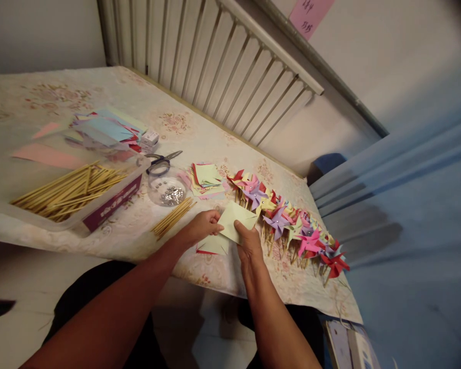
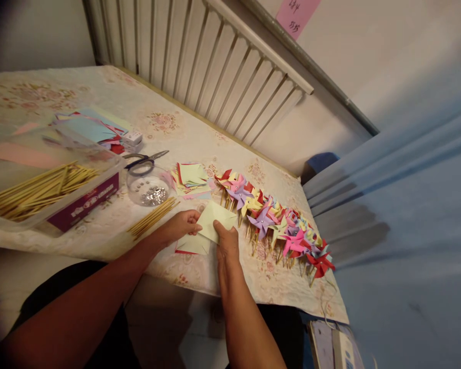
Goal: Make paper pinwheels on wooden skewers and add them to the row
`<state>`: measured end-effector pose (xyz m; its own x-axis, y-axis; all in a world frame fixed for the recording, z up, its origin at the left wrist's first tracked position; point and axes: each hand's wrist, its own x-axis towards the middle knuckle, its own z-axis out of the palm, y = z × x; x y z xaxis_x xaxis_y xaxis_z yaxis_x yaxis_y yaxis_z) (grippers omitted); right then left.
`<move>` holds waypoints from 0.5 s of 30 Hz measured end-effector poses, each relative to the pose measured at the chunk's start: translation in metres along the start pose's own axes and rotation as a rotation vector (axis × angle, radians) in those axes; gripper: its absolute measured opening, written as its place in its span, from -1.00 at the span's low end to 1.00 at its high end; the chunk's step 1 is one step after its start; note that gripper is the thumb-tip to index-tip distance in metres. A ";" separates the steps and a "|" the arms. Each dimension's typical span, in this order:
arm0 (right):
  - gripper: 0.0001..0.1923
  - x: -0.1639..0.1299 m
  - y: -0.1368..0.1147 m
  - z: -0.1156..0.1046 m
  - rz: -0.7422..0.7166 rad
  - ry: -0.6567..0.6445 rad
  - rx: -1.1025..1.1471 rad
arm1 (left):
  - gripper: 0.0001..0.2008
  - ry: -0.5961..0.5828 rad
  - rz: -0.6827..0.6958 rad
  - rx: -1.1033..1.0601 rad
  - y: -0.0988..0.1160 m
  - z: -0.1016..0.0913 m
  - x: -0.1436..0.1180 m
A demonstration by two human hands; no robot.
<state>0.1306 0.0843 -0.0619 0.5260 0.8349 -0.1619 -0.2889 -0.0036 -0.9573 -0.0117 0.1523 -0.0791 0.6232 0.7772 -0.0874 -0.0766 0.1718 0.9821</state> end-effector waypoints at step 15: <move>-0.60 -0.001 -0.004 0.000 -0.042 -0.013 0.011 | -0.42 -0.004 -0.138 -0.137 0.002 0.001 -0.003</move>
<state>0.1314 0.0829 -0.0580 0.5271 0.8415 -0.1181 -0.2759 0.0380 -0.9604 -0.0129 0.1491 -0.0771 0.6379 0.7385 -0.2185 -0.0953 0.3572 0.9291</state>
